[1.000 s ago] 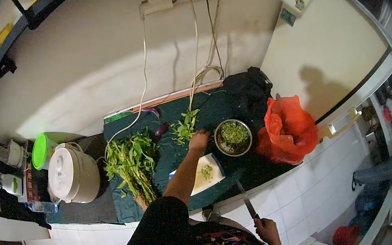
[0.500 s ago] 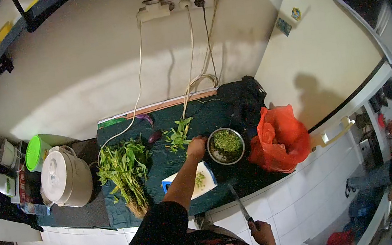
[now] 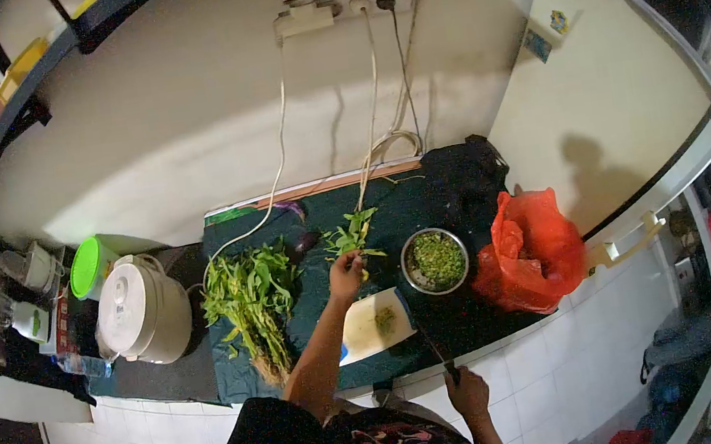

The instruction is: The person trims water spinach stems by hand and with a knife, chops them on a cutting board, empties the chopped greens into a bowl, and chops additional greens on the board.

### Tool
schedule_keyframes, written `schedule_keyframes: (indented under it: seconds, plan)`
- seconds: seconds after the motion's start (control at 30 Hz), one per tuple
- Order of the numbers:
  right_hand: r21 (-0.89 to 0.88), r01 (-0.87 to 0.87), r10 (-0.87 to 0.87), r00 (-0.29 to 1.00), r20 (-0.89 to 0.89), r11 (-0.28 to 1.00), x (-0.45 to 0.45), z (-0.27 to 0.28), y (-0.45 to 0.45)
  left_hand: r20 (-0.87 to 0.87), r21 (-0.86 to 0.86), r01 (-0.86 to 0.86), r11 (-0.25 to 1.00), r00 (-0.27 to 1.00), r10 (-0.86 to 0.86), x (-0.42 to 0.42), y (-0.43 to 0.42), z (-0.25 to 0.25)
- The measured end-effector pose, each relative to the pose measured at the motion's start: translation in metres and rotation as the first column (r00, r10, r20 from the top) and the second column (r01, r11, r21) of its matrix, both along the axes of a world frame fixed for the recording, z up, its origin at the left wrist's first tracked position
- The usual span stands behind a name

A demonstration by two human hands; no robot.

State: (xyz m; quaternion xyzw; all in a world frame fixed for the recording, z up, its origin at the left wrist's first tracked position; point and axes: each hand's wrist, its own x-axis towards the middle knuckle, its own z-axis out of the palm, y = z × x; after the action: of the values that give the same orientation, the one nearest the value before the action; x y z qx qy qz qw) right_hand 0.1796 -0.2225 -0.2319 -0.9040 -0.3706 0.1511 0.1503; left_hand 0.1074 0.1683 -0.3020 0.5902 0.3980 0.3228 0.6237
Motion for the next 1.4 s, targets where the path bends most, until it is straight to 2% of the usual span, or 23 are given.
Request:
schedule_keyframes:
  seconds: [0.03,0.1,0.17,0.23,0.27,0.3,0.37,0.43,0.5,0.53,0.57,0.6,0.67,0.7,0.8,0.9,1.07,1.1,1.17,1.23,1.33,1.37,1.4]
  plan:
    - [0.07,-0.02,0.018,0.999,0.038,0.997,0.004,-0.005,0.012,0.21,-0.137,-0.019,0.99,0.977,0.048,-0.012,-0.003,0.014]
    - [0.06,-0.042,0.039,0.998,0.056,0.997,0.015,-0.02,0.033,0.198,-0.136,-0.065,0.989,0.976,0.091,-0.035,-0.008,0.039]
    - [0.05,-0.063,0.059,0.995,0.075,0.997,0.025,-0.046,0.049,0.427,-0.323,-0.004,0.946,0.892,0.15,-0.058,-0.011,0.059]
    - [0.098,-0.122,0.085,0.944,0.319,0.988,0.035,-0.075,0.06,0.456,-0.348,-0.01,0.937,0.872,0.178,-0.074,-0.018,0.074]
    - [0.101,-0.134,0.097,0.945,0.311,0.986,0.038,-0.075,0.063,0.488,-0.42,-0.034,0.907,0.834,0.257,-0.08,-0.024,0.082]
    - [0.073,-0.142,0.115,0.949,0.295,0.987,0.043,-0.073,0.071,0.515,-0.485,-0.051,0.873,0.79,0.333,-0.086,-0.028,0.092]
    - [0.062,-0.162,0.139,0.951,0.277,0.985,0.044,-0.056,0.095,0.492,-0.552,0.012,0.834,0.812,0.314,-0.1,-0.045,0.122]
    - [0.17,-0.217,0.131,0.902,0.412,0.961,0.036,-0.02,0.115,0.573,-0.56,0.057,0.826,0.747,0.338,-0.106,-0.055,0.121]
    - [0.251,-0.225,0.122,0.921,0.369,0.942,0.025,0.014,0.142,0.566,-0.603,0.07,0.795,0.739,0.365,-0.112,-0.068,0.135]
    - [0.398,-0.259,0.252,0.965,0.071,0.88,0.016,0.042,0.157,0.558,-0.629,0.071,0.774,0.735,0.385,-0.113,-0.075,0.144]
    - [0.541,-0.234,0.4,0.891,-0.213,0.808,0.008,0.059,0.171,0.548,-0.655,0.073,0.752,0.731,0.406,-0.114,-0.08,0.149]
    - [0.542,-0.234,0.404,0.888,-0.219,0.807,-0.002,0.065,0.187,0.543,-0.655,0.065,0.752,0.733,0.41,-0.114,-0.084,0.152]
    - [0.659,-0.218,0.578,0.714,-0.395,0.72,-0.02,0.068,0.209,0.569,-0.627,0.135,0.767,0.752,0.333,-0.116,-0.09,0.155]
    - [0.662,-0.219,0.584,0.706,-0.4,0.717,-0.021,0.058,0.215,0.564,-0.626,0.124,0.77,0.754,0.338,-0.117,-0.094,0.161]
    - [0.542,-0.411,0.678,0.507,-0.532,0.733,-0.022,0.049,0.234,0.583,-0.656,0.142,0.742,0.719,0.378,-0.125,-0.094,0.174]
    - [0.575,-0.406,0.703,0.384,-0.598,0.71,-0.024,0.054,0.23,0.518,-0.66,0.026,0.751,0.74,0.43,-0.137,-0.09,0.175]
    - [0.564,-0.206,0.596,0.16,-0.787,0.8,-0.024,0.067,0.212,0.465,-0.647,0.008,0.762,0.796,0.387,-0.152,-0.084,0.176]
    - [0.56,-0.202,0.592,0.163,-0.79,0.803,-0.024,0.072,0.207,0.463,-0.651,0.011,0.759,0.799,0.385,-0.155,-0.082,0.17]
    - [0.439,-0.066,0.44,0.009,-0.898,0.896,-0.022,0.085,0.2,0.578,-0.627,0.11,0.771,0.729,0.366,-0.159,-0.074,0.159]
    - [0.452,-0.076,0.455,0.034,-0.89,0.889,-0.019,0.097,0.194,0.52,-0.676,0.051,0.735,0.739,0.428,-0.157,-0.073,0.16]
    - [0.384,0.19,0.383,0.044,-0.923,0.903,-0.015,0.103,0.183,0.544,-0.682,0.06,0.729,0.708,0.45,-0.159,-0.072,0.147]
    - [0.381,0.195,0.379,0.045,-0.924,0.904,-0.015,0.103,0.183,0.541,-0.659,0.073,0.749,0.738,0.404,-0.161,-0.072,0.143]
    - [0.363,0.317,0.359,0.073,-0.931,0.876,-0.014,0.103,0.185,0.536,-0.635,0.088,0.767,0.765,0.356,-0.161,-0.073,0.14]
